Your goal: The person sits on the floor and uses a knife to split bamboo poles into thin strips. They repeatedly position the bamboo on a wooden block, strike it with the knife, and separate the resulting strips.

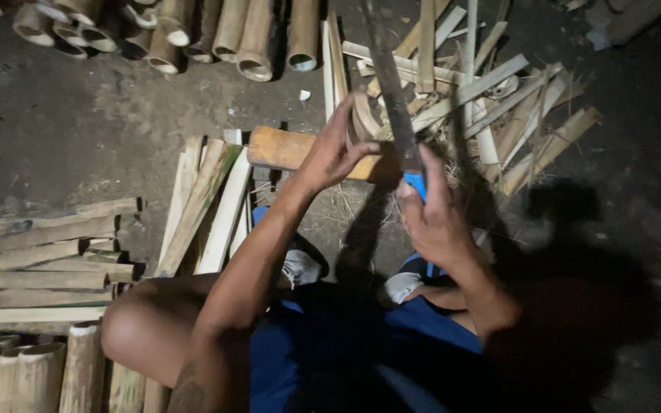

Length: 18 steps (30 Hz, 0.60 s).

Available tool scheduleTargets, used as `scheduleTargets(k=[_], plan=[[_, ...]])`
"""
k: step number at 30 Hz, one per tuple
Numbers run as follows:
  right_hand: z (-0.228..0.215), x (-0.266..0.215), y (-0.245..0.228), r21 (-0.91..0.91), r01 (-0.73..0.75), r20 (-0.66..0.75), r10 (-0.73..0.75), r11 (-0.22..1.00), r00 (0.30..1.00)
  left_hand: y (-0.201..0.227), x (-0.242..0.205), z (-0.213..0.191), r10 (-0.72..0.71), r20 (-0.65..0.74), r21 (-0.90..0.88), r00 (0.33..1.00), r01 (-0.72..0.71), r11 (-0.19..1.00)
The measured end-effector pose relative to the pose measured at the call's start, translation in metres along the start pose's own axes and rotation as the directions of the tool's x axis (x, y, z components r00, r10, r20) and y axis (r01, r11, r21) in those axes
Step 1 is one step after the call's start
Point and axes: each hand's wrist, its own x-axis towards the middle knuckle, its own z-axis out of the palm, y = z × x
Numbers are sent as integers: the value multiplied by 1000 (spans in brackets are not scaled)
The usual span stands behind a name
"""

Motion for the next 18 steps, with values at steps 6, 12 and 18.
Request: scheduleTargets(k=[6, 12, 18], plan=[[1, 0, -13, -69, 280, -46, -284, 957, 958, 25, -6, -4, 59, 104, -17, 993, -58, 998], [1, -5, -22, 105, 138, 0, -139, 985, 990, 31, -4, -6, 78, 117, -23, 990, -76, 997], [-1, -5, -22, -136, 281, -76, -293, 950, 953, 31, -3, -3, 48, 137, 22, 989, -52, 998]])
